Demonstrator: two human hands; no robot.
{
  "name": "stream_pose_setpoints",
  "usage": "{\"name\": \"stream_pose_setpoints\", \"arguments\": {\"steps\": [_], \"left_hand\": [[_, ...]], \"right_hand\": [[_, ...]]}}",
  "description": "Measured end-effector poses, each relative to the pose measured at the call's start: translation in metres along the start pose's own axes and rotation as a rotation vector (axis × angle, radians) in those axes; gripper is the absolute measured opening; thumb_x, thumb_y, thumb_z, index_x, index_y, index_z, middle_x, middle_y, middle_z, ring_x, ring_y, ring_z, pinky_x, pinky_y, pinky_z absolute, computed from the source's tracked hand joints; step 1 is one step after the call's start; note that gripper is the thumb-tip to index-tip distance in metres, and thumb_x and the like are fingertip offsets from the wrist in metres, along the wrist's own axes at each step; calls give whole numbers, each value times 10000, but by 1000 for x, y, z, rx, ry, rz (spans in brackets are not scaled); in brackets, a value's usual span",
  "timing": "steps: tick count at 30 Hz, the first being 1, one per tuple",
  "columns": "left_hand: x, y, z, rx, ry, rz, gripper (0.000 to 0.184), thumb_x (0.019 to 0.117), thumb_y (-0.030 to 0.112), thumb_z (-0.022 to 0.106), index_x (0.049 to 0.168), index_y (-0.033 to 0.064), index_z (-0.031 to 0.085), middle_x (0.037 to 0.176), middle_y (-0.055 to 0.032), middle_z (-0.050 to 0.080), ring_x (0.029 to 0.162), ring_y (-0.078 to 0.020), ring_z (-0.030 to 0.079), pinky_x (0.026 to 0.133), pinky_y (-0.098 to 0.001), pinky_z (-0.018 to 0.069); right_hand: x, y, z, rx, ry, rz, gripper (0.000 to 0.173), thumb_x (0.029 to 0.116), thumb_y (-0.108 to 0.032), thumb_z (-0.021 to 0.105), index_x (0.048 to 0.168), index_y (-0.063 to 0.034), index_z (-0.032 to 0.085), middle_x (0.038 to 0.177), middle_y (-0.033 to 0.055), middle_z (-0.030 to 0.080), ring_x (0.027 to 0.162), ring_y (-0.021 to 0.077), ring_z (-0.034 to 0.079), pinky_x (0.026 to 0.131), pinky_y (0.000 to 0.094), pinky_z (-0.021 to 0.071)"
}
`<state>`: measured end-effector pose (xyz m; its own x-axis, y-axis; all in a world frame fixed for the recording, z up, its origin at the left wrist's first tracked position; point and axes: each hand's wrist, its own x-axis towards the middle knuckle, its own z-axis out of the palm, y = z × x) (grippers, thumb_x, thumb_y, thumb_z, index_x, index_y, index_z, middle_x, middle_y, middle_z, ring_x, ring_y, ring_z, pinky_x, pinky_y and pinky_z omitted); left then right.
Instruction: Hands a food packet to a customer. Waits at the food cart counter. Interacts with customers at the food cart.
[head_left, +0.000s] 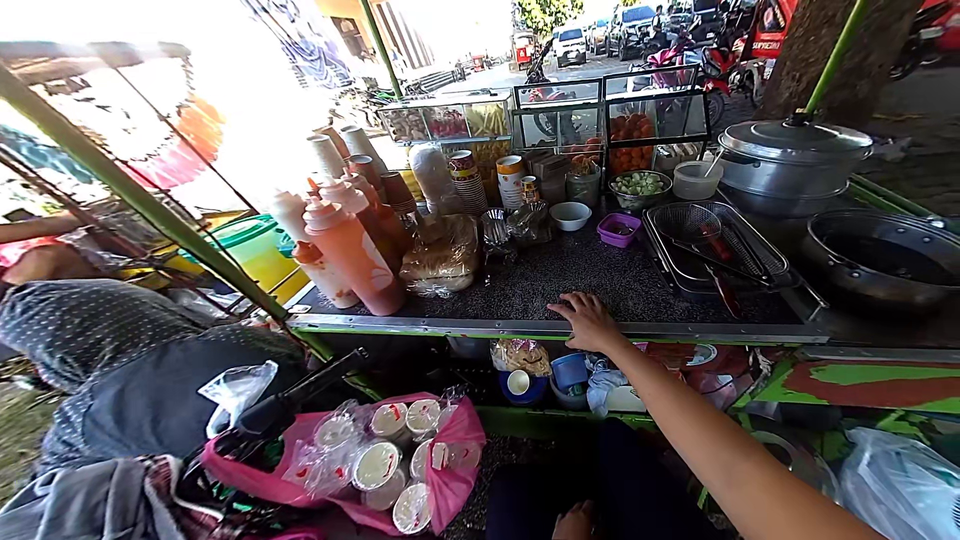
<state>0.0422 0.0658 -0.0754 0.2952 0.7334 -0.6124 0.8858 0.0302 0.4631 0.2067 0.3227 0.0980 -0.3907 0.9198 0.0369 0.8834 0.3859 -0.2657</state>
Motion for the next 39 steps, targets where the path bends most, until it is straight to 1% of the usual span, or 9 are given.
{"name": "stream_pose_setpoints", "arguments": {"steps": [2,5,10,15,39], "left_hand": [[0,0,1,6,-5,-2,428,1071,348,497,1394,96,620,1399,-154,633,1333,-331,575,1148,-589,388],[0,-1,1,9,-5,0,427,1071,345,496,1392,91,619,1395,-159,634,1329,-333,578,1145,-588,390],[-1,2,-1,8,-18,-13,426,1072,348,493,1391,95,620,1403,-159,628,1335,-329,573,1151,-585,384],[-2,2,-1,11,-6,-11,422,1072,341,494,1389,93,622,1399,-162,631,1330,-332,577,1150,-590,382],[-1,2,-1,4,-12,-16,425,1072,342,493,1390,88,618,1401,-159,630,1336,-328,572,1154,-585,378]], "right_hand": [[0,0,0,-1,0,-2,905,800,-300,832,1582,-373,382,1649,93,346,1528,348,278,1223,597,190],[0,1,2,-2,9,-5,898,800,-299,829,1579,-371,389,1646,97,351,1526,350,282,1221,597,193],[1,1,2,-13,10,-5,904,794,-313,834,1578,-374,388,1644,96,353,1527,347,283,1219,595,199],[1,1,2,0,1,-7,906,799,-307,837,1581,-368,383,1640,112,355,1529,352,280,1225,605,185],[1,0,2,-14,-1,0,900,802,-319,833,1578,-381,382,1645,97,351,1527,345,281,1222,594,192]]}}
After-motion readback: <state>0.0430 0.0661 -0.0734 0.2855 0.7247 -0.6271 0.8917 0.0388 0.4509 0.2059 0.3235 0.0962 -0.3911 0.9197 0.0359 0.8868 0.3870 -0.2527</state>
